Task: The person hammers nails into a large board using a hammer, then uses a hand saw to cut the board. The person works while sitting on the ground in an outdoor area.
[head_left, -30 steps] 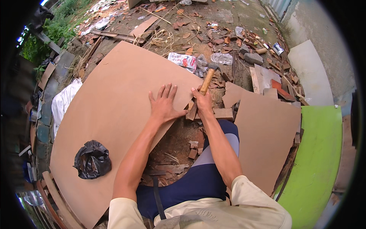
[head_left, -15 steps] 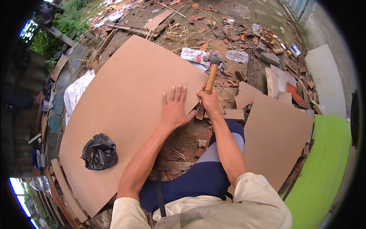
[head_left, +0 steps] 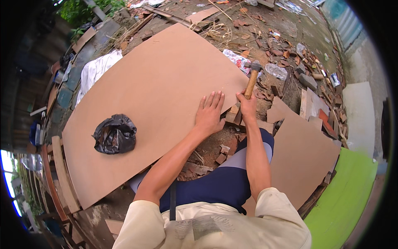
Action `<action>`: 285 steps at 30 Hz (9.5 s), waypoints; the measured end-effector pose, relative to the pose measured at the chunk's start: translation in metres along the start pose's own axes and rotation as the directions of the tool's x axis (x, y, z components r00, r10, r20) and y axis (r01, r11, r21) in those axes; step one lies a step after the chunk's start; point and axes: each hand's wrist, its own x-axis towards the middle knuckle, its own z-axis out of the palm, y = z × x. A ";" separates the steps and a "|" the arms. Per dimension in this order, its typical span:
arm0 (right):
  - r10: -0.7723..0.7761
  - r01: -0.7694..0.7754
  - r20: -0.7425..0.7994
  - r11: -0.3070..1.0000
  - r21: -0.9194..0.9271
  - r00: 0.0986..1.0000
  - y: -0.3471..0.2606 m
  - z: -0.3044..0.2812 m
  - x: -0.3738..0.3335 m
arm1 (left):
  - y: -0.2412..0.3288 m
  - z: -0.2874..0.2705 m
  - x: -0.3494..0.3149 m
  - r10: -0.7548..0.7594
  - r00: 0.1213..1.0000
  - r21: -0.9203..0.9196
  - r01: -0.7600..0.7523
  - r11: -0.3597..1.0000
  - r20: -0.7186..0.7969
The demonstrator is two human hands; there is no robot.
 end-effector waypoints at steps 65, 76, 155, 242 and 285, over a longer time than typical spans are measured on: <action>0.150 0.595 0.745 0.510 -0.622 0.650 -0.014 0.275 -0.051 | -0.240 -0.064 -0.072 -0.661 0.711 0.062 0.668 0.741 0.239; 0.147 0.581 0.716 0.485 -0.654 0.682 -0.004 0.262 -0.064 | -0.220 -0.094 -0.113 -0.437 0.806 -0.085 0.507 0.858 0.400; 0.073 0.632 0.704 0.384 -0.674 0.706 -0.004 0.289 0.020 | -0.260 -0.057 -0.026 -0.716 0.698 0.042 0.715 0.698 0.023; 0.055 0.433 0.517 0.476 -0.766 0.854 -0.030 0.165 -0.009 | -0.134 -0.056 -0.125 -0.392 0.919 -0.012 0.393 0.920 0.044; 0.176 0.637 0.864 0.608 -0.473 0.473 0.015 0.342 -0.096 | -0.285 -0.086 -0.308 -0.971 0.236 0.100 0.968 0.232 -0.037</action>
